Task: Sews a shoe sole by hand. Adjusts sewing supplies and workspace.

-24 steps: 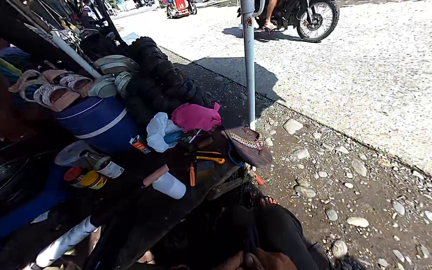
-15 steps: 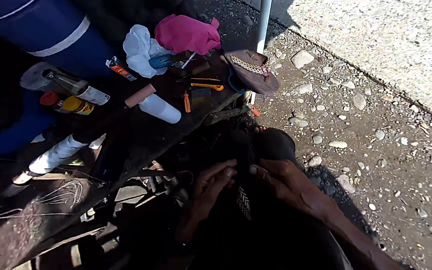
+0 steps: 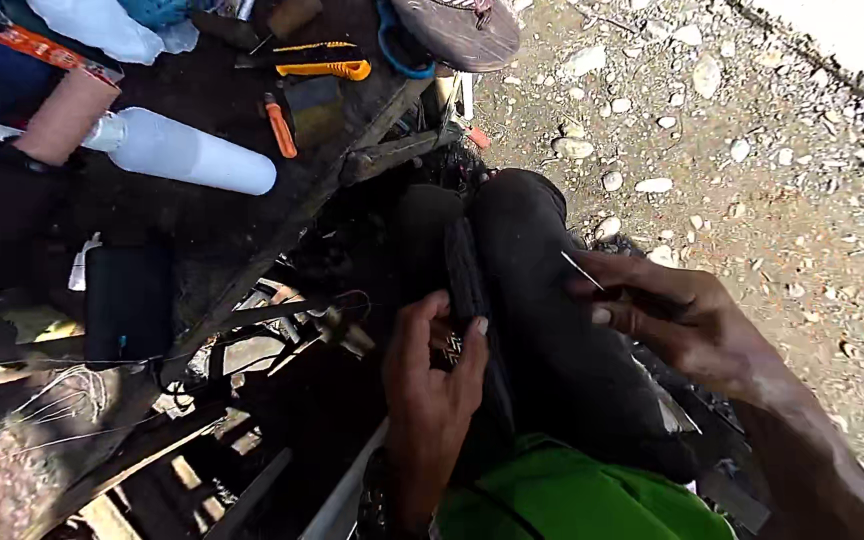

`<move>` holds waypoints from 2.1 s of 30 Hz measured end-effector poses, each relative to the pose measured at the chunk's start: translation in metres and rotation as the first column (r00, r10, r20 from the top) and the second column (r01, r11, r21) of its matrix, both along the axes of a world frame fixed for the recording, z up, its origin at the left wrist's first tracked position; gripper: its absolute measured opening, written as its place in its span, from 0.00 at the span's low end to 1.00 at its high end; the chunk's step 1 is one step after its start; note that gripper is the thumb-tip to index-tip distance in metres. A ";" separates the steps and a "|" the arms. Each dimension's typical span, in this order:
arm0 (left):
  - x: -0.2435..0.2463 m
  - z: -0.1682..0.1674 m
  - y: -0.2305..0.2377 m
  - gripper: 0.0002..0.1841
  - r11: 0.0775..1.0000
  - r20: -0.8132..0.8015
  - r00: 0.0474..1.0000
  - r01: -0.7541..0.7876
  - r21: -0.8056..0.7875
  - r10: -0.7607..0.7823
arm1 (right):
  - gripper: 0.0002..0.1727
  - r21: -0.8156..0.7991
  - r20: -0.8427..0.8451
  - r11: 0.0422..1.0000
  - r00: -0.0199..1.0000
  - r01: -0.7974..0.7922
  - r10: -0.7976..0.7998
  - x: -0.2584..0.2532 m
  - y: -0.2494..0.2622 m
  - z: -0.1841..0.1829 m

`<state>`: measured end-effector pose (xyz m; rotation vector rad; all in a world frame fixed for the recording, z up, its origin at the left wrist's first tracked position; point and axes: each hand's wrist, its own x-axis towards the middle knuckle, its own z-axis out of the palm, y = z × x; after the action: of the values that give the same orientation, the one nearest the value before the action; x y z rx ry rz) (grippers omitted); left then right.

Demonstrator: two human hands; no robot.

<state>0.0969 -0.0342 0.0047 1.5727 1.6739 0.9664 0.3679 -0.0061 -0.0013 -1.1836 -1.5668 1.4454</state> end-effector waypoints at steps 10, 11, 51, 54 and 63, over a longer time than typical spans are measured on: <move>-0.013 -0.002 0.014 0.15 0.998 0.398 0.917 0.007 -0.057 0.017 | 0.20 0.226 0.216 0.971 0.976 -0.080 0.030 -0.087 0.014 -0.008; -0.013 -0.003 0.013 0.15 0.998 0.403 0.915 0.005 -0.055 0.017 | 0.20 0.220 0.213 0.972 0.977 -0.077 0.030 -0.087 0.014 -0.008; -0.038 -0.001 0.051 0.05 0.947 0.622 0.781 0.238 -0.218 -0.053 | 0.17 0.446 0.592 0.797 0.802 -0.408 0.080 -0.069 0.051 0.023; -0.039 0.003 0.057 0.04 0.930 0.591 0.805 0.255 -0.265 -0.052 | 0.16 0.460 0.544 0.800 0.834 -0.385 0.089 -0.069 0.053 0.017; -0.041 0.003 0.058 0.03 0.929 0.577 0.814 0.263 -0.259 -0.069 | 0.16 0.461 0.455 0.820 0.884 -0.340 0.110 -0.071 0.054 0.005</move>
<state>0.0561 0.0243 0.0079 1.0524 1.1780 0.8878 0.2974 0.0476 0.0037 -1.0132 -2.2877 0.8125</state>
